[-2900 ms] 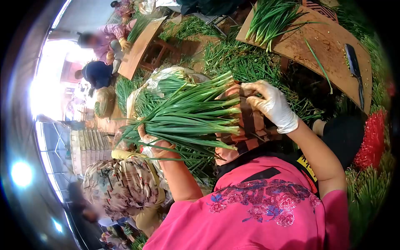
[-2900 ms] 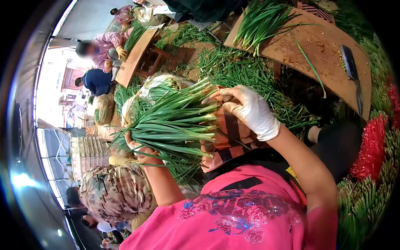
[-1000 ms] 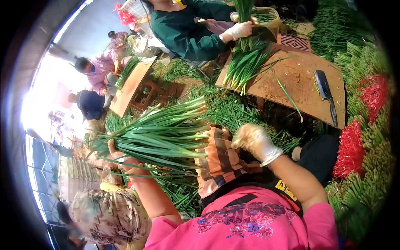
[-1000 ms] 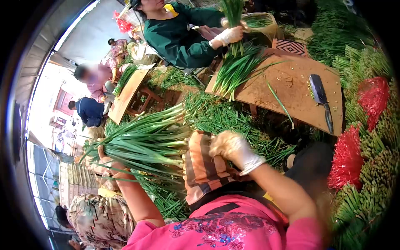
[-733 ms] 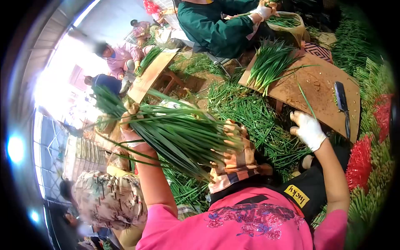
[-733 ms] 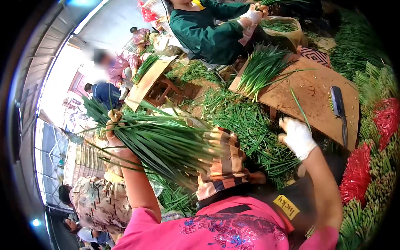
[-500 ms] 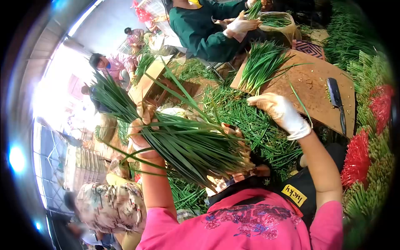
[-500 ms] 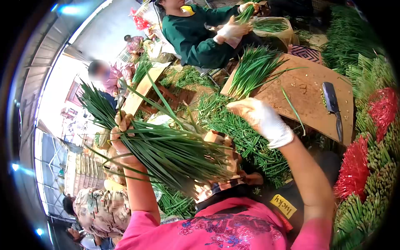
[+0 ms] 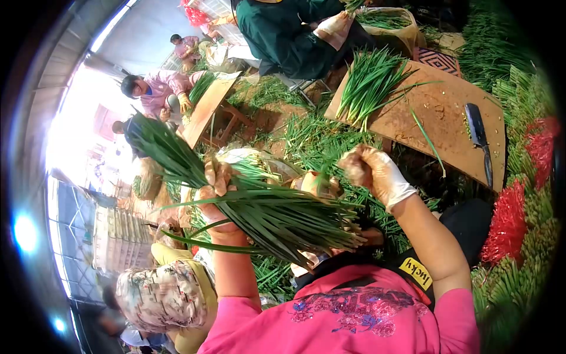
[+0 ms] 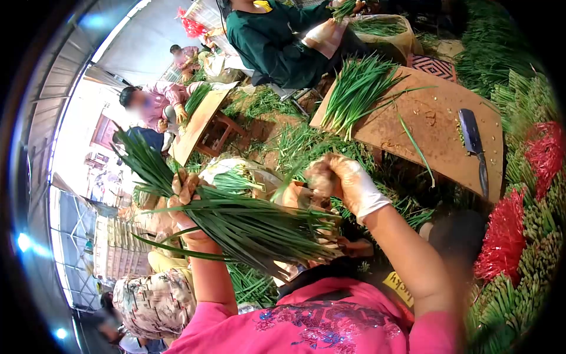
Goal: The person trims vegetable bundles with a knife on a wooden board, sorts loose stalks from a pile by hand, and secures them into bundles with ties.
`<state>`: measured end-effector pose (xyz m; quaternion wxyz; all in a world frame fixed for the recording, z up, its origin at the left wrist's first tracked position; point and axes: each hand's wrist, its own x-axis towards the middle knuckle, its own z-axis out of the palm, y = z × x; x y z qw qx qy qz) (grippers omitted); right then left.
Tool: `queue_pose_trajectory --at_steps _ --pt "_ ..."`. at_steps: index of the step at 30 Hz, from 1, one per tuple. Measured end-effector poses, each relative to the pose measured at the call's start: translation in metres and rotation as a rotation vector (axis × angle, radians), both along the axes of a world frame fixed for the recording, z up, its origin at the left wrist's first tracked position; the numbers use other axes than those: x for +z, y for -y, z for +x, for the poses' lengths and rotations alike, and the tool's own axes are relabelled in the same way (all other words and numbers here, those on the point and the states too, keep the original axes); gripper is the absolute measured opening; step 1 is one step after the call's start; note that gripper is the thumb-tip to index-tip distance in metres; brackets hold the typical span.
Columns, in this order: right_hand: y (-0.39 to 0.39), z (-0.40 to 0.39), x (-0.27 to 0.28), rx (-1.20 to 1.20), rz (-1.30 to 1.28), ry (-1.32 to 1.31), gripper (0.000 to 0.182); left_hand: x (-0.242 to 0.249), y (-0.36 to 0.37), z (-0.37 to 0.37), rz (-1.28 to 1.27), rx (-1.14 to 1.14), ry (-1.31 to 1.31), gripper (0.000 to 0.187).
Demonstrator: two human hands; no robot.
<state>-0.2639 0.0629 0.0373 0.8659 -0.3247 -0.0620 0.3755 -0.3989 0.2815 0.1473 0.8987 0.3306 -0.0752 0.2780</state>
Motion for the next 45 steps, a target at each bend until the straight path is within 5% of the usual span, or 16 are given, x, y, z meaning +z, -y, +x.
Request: queue_pose_trajectory --at_steps 4,6,8,10,16,18,21,24,26,28,30,32,34,36,38,45 --pt "0.041 0.020 -0.048 -0.141 0.102 -0.214 0.022 0.000 -0.029 -0.015 0.130 0.000 -0.020 0.024" --pt "0.065 0.038 -0.073 -0.285 -0.168 -0.056 0.024 0.002 -0.034 -0.023 0.102 0.074 -0.045 0.024" --pt "0.072 0.040 -0.048 -0.321 -0.494 0.196 0.027 0.005 -0.037 -0.021 0.136 -0.021 0.007 0.024" --pt "0.048 0.021 -0.011 -0.377 -0.120 0.591 0.024 0.008 -0.031 -0.018 0.169 -0.109 0.037 0.024" --pt "-0.021 -0.042 0.088 -0.189 -0.479 1.612 0.034 0.008 -0.013 -0.005 0.189 -0.279 0.067 0.027" --pt "-0.037 -0.034 0.082 -0.034 -0.400 1.574 0.026 0.009 -0.012 -0.006 0.150 -0.344 0.062 0.027" --pt "-0.040 -0.021 0.082 -0.169 0.101 0.856 0.012 0.007 -0.018 -0.011 0.211 -0.281 -0.007 0.024" --pt "0.006 0.020 0.093 -0.330 0.180 0.336 0.018 0.005 -0.028 -0.017 0.289 -0.295 0.013 0.022" --pt "0.053 0.053 0.081 -0.348 0.303 0.363 0.021 0.007 -0.034 -0.022 0.258 -0.290 0.031 0.020" --pt "0.102 0.095 0.039 -0.187 0.414 0.547 0.021 0.006 -0.042 -0.031 0.114 0.029 -0.110 0.022" --pt "0.127 0.121 -0.057 -0.523 -0.409 0.795 0.021 0.022 -0.028 -0.032 0.191 0.133 -0.107 0.026" --pt "0.110 0.070 0.008 0.283 -1.788 1.344 0.021 0.022 -0.040 -0.037 0.178 0.022 -0.066 0.028" --pt "0.102 0.045 -0.018 -0.129 -1.257 1.733 0.014 0.022 -0.048 -0.036 0.276 -0.031 0.001 0.028" --pt "0.077 0.044 -0.037 -0.309 -0.862 1.794 0.018 0.024 -0.044 -0.032 0.381 0.001 0.002 0.027" --pt "0.065 0.059 -0.036 -0.125 -1.017 1.143 0.022 0.026 -0.024 -0.027 0.399 0.091 0.032 0.038" --pt "0.127 0.158 -0.105 -0.671 -1.656 0.990 0.041 0.055 -0.030 -0.032 0.325 -0.106 0.090 0.024"
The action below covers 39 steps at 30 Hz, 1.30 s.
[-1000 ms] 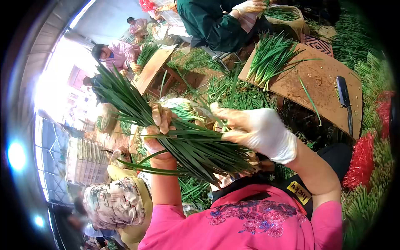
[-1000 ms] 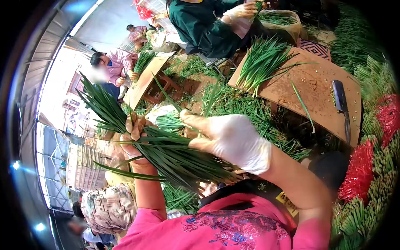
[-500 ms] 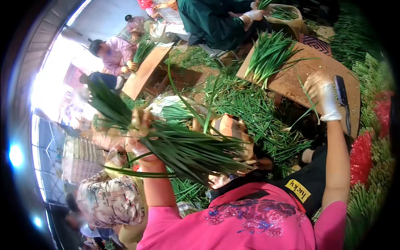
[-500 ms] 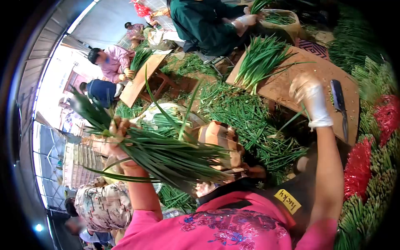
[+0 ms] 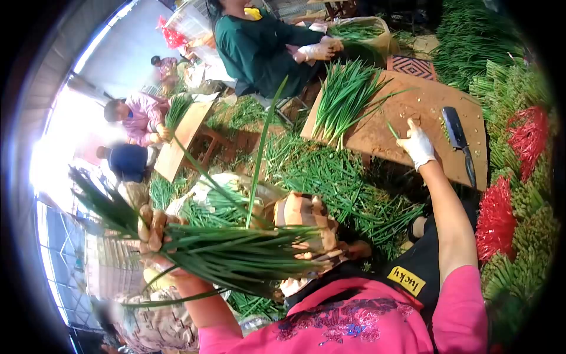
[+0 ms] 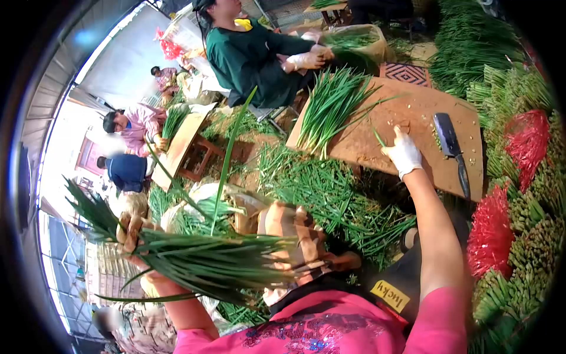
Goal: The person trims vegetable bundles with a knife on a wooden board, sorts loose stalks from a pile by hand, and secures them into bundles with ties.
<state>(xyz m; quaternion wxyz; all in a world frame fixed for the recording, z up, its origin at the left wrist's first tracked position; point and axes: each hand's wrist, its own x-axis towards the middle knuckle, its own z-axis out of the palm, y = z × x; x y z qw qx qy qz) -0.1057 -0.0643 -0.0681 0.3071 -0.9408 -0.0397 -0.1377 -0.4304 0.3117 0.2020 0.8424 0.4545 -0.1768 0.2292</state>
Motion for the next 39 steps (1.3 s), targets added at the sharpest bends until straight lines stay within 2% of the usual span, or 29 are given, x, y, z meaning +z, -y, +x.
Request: queue_pose_trajectory --at_steps 1,2,3,4,6,7,9,10,11,13,15,16,17,18,19,21,22,23,24,25,27,28,29,31,33,35,36,38,39 --pt "0.004 0.006 -0.006 0.051 -0.007 -0.112 0.036 0.000 0.002 0.000 0.000 0.036 -0.006 0.024" --pt "0.010 0.009 -0.015 0.100 -0.012 -0.223 0.032 -0.001 0.001 0.006 -0.026 -0.095 0.053 0.025" --pt "0.000 -0.005 -0.019 0.310 0.113 -0.124 0.022 0.002 -0.001 0.007 0.026 -0.050 0.003 0.026" --pt "-0.012 -0.021 -0.018 0.605 -0.187 0.000 0.018 0.006 0.000 0.010 -0.005 -0.072 -0.005 0.018" --pt "-0.031 -0.063 0.039 1.045 -0.287 -0.580 0.020 0.003 0.002 0.021 -0.054 -0.075 0.018 0.012" --pt "-0.029 -0.056 0.038 1.059 -0.251 -0.562 0.024 0.005 0.000 0.022 -0.057 -0.017 -0.022 0.012" --pt "-0.004 0.001 0.023 0.791 -0.134 -0.122 0.022 0.004 0.003 0.028 -0.018 0.113 -0.034 0.011" --pt "0.010 0.037 0.015 0.534 -0.017 -0.060 0.021 0.004 -0.003 0.030 0.069 0.033 -0.045 0.020" --pt "0.025 0.075 0.005 0.281 0.107 0.002 0.021 0.006 0.002 0.037 0.112 0.035 -0.055 0.019" --pt "0.061 0.151 -0.017 0.047 0.135 -0.103 0.019 0.006 0.013 0.052 0.014 -0.005 -0.063 0.015" --pt "0.051 0.159 -0.028 -0.020 0.097 -0.139 0.018 0.005 0.021 0.075 0.080 -0.160 -0.008 0.011" --pt "0.045 0.154 -0.029 -0.055 0.073 -0.156 0.018 0.004 0.023 0.081 0.057 -0.151 -0.043 0.012" --pt "0.017 0.141 -0.041 0.127 0.015 -0.128 0.019 0.002 0.025 0.086 0.026 -0.139 -0.084 0.013" --pt "-0.017 0.087 -0.016 0.356 -0.032 -0.062 0.025 -0.001 0.027 0.096 0.040 -0.159 -0.070 0.014" --pt "-0.038 0.066 -0.048 0.866 0.192 -0.212 0.029 -0.005 0.029 0.106 0.054 -0.173 -0.062 0.015" --pt "-0.056 -0.004 0.042 1.300 -0.349 -0.670 0.029 -0.014 0.028 0.118 -0.089 -0.102 -0.131 0.016" --pt "-0.053 -0.010 0.049 1.238 -0.177 -0.604 0.030 -0.023 0.028 0.126 -0.105 -0.086 -0.139 0.017" --pt "-0.049 -0.009 0.050 1.158 -0.011 -0.534 0.032 -0.019 0.036 0.142 -0.085 -0.274 -0.099 0.018" --pt "-0.046 -0.002 0.048 1.046 0.148 -0.355 0.035 -0.022 0.037 0.145 -0.190 -0.273 -0.196 0.021" --pt "-0.042 0.002 0.074 0.974 0.106 -0.358 0.038 -0.027 0.032 0.155 -0.155 -0.337 -0.181 0.022" --pt "-0.045 0.003 0.085 1.038 0.504 -0.362 0.042 -0.035 0.037 0.171 -0.050 -0.416 -0.158 0.021" --pt "-0.055 -0.001 0.089 1.092 0.666 -0.447 0.051 -0.043 0.041 0.173 -0.063 -0.335 -0.161 0.022" --pt "-0.065 -0.009 0.096 1.083 0.851 -0.673 0.060 -0.052 0.043 0.175 -0.075 -0.252 -0.161 0.025" --pt "-0.082 -0.024 0.116 1.176 1.096 -0.785 0.070 -0.058 0.047 0.177 -0.003 -0.300 -0.316 0.033" --pt "-0.097 -0.035 0.142 1.305 1.206 -0.751 0.077 -0.046 0.073 0.185 0.014 -0.241 -0.383 0.034" --pt "-0.100 -0.048 0.162 1.261 1.288 -0.550 0.080 -0.026 0.099 0.202 0.186 -0.105 -0.446 0.029" --pt "-0.096 -0.052 0.179 1.236 1.262 -0.514 0.085 -0.010 0.117 0.208 0.220 -0.034 -0.456 0.036" --pt "-0.086 -0.053 0.212 1.129 1.151 -0.352 0.095 -0.003 0.129 0.242 0.162 -0.193 -0.252 0.036" --pt "-0.079 -0.052 0.229 1.033 1.098 -0.318 0.098 0.007 0.132 0.256 0.242 -0.234 -0.234 0.033"
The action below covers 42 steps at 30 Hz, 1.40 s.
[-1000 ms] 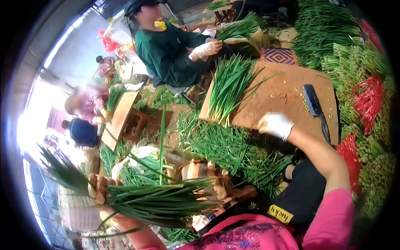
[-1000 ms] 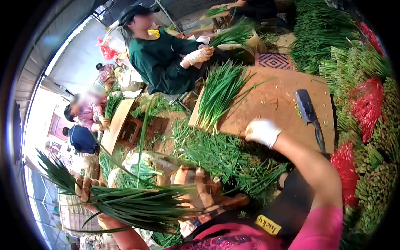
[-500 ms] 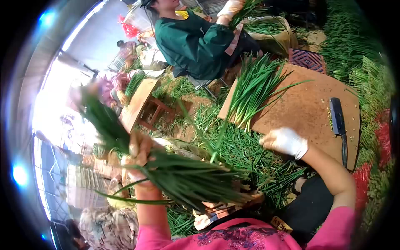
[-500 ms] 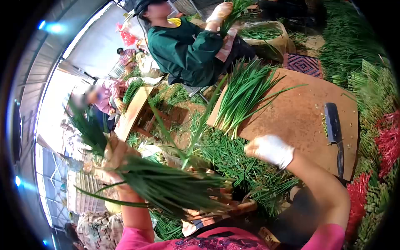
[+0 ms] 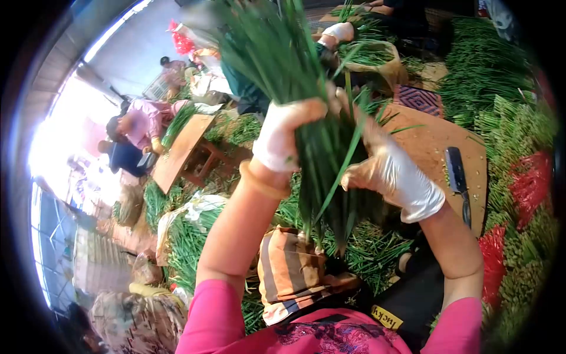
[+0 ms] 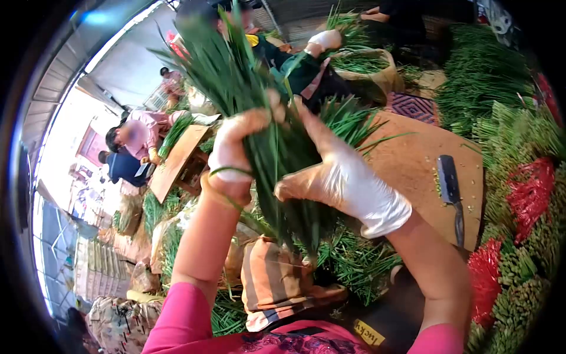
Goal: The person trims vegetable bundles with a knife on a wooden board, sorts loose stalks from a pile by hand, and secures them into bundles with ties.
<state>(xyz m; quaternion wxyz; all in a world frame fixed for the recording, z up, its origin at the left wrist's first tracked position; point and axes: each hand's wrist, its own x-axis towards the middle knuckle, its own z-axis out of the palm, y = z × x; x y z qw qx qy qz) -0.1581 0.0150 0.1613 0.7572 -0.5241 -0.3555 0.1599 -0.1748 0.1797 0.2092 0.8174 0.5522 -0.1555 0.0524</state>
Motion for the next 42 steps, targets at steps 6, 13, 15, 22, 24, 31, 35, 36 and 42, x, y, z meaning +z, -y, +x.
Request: queue_pose_trajectory --at_steps 6,13,15,22,24,31,35,36,42 --pt "0.041 0.037 0.040 -0.291 -0.146 0.017 0.102 0.012 0.060 0.074 -0.011 -0.073 0.214 0.043" --pt "0.053 0.111 -0.063 -0.572 -0.510 0.243 0.088 -0.072 0.091 0.142 0.064 0.018 0.076 0.028" --pt "0.052 0.122 -0.062 -0.600 -0.495 0.295 0.080 -0.067 0.094 0.155 0.172 0.030 0.200 0.029" --pt "0.016 0.164 -0.057 -0.307 0.115 -0.005 0.058 -0.032 0.072 0.232 0.397 -0.018 -0.109 0.032" --pt "0.007 0.193 -0.079 -0.540 -0.208 -0.156 0.046 -0.053 0.058 0.262 0.407 -0.086 -0.229 0.042" --pt "-0.020 0.251 -0.324 -0.866 -0.045 -0.472 0.066 -0.185 -0.110 0.270 0.774 0.213 -0.553 0.069" --pt "-0.008 0.258 -0.346 -0.973 -0.370 -0.235 0.061 -0.235 -0.167 0.208 1.792 0.053 -0.313 0.074" --pt "0.001 0.240 -0.306 -0.905 -0.514 -0.255 0.057 -0.251 -0.170 0.199 1.385 0.066 -0.466 0.078" --pt "0.114 0.193 -0.249 -0.779 -0.797 -0.029 0.035 -0.295 -0.132 0.158 0.899 0.219 -0.417 0.102"
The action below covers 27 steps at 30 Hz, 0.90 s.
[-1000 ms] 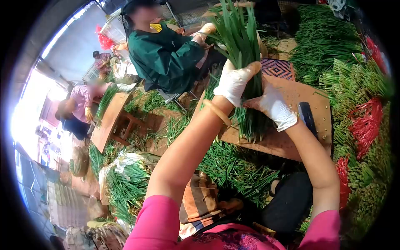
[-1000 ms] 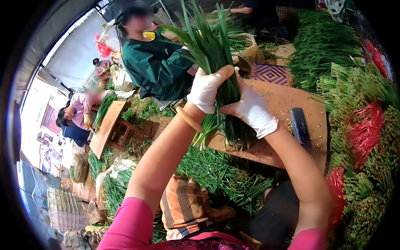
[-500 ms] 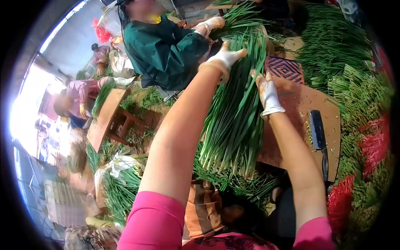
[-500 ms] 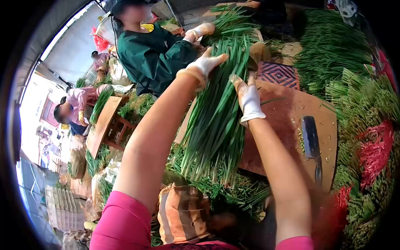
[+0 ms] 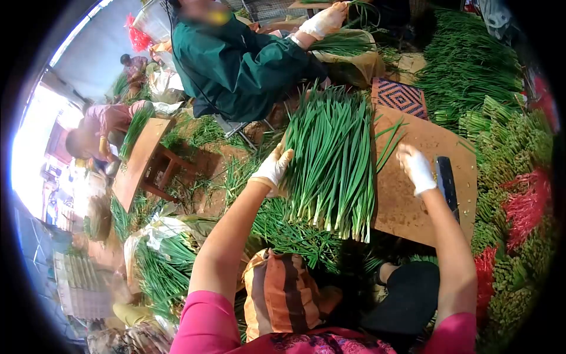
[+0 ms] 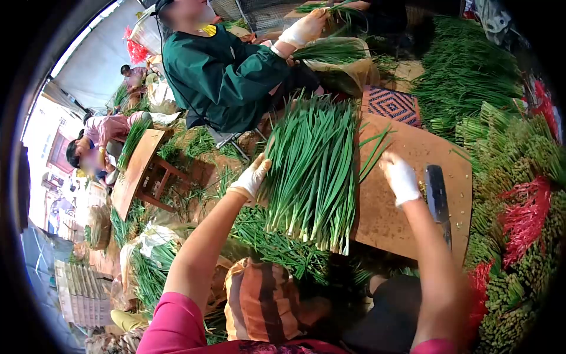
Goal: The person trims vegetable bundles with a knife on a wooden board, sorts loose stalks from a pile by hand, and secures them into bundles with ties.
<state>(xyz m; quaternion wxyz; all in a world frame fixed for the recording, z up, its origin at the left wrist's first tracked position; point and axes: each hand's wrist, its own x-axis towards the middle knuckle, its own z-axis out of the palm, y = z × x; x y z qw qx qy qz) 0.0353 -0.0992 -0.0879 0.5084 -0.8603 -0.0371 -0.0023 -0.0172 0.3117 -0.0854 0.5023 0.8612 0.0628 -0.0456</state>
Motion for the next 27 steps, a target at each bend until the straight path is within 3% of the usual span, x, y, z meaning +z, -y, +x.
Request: queue_pose_trajectory --at_steps 2,4,6,8,9,10,11,12,13,14,16,17,19,22,23,24,25,26,27 --pt "0.036 -0.001 -0.017 0.178 0.493 -1.004 0.027 -0.006 0.004 0.000 0.294 -0.086 0.060 0.102" --pt "0.001 -0.066 0.022 0.200 0.450 -0.953 0.026 0.005 0.028 -0.013 0.291 -0.117 0.054 0.097" --pt "-0.046 -0.106 0.049 0.172 0.441 -0.778 0.036 0.008 0.064 -0.024 0.091 -0.029 0.004 0.096" --pt "-0.066 -0.109 0.036 0.290 0.630 -0.755 0.055 0.000 0.105 -0.035 -0.203 -0.024 -0.051 0.097" --pt "-0.065 -0.115 0.033 0.237 0.336 -0.433 0.067 0.005 0.129 -0.049 -0.245 -0.069 0.033 0.093" --pt "-0.054 -0.106 0.040 0.285 -0.087 -0.413 0.076 0.010 0.147 -0.064 -0.288 -0.116 0.116 0.093" --pt "-0.036 -0.102 0.041 0.287 -0.089 -0.424 0.074 -0.004 0.151 -0.067 -0.172 -0.184 0.134 0.093" --pt "-0.020 -0.103 0.045 0.289 -0.096 -0.435 0.071 0.035 0.156 -0.079 -0.615 -0.215 -0.238 0.089" --pt "-0.016 -0.117 0.060 0.208 0.131 -0.318 0.058 0.037 0.151 -0.078 -0.597 -0.172 -0.268 0.086" --pt "0.005 -0.105 0.029 0.271 0.255 -0.325 0.049 0.037 0.146 -0.077 -0.577 -0.128 -0.292 0.084" --pt "0.026 -0.101 -0.015 0.012 0.892 -0.494 0.076 0.026 0.136 -0.070 -0.623 0.095 -0.266 0.081" --pt "0.026 -0.097 -0.019 0.059 0.822 -0.486 0.062 0.023 0.133 -0.069 -0.621 0.148 -0.234 0.082" --pt "0.001 -0.115 0.037 0.121 0.073 -0.250 0.074 0.003 0.131 -0.065 -0.683 0.168 -0.061 0.088" --pt "-0.026 -0.122 0.056 0.092 -0.395 0.071 0.108 0.007 0.160 -0.071 -0.758 0.218 -0.011 0.091" --pt "-0.040 -0.129 0.065 0.136 -0.527 0.074 0.109 -0.008 0.165 -0.068 -0.227 0.115 0.178 0.096" --pt "-0.053 -0.133 0.075 0.180 -0.659 0.080 0.111 0.010 0.176 -0.072 0.060 0.078 0.201 0.097" --pt "-0.058 -0.131 0.077 0.171 -0.671 -0.047 0.110 0.001 0.176 -0.070 0.035 0.082 0.309 0.097" --pt "-0.037 -0.117 0.027 0.119 -0.626 0.359 0.101 -0.009 0.177 -0.070 0.008 0.088 0.413 0.097" --pt "-0.013 -0.106 0.020 0.071 -0.306 -0.024 0.098 0.008 0.176 -0.076 -0.312 0.182 0.195 0.098"
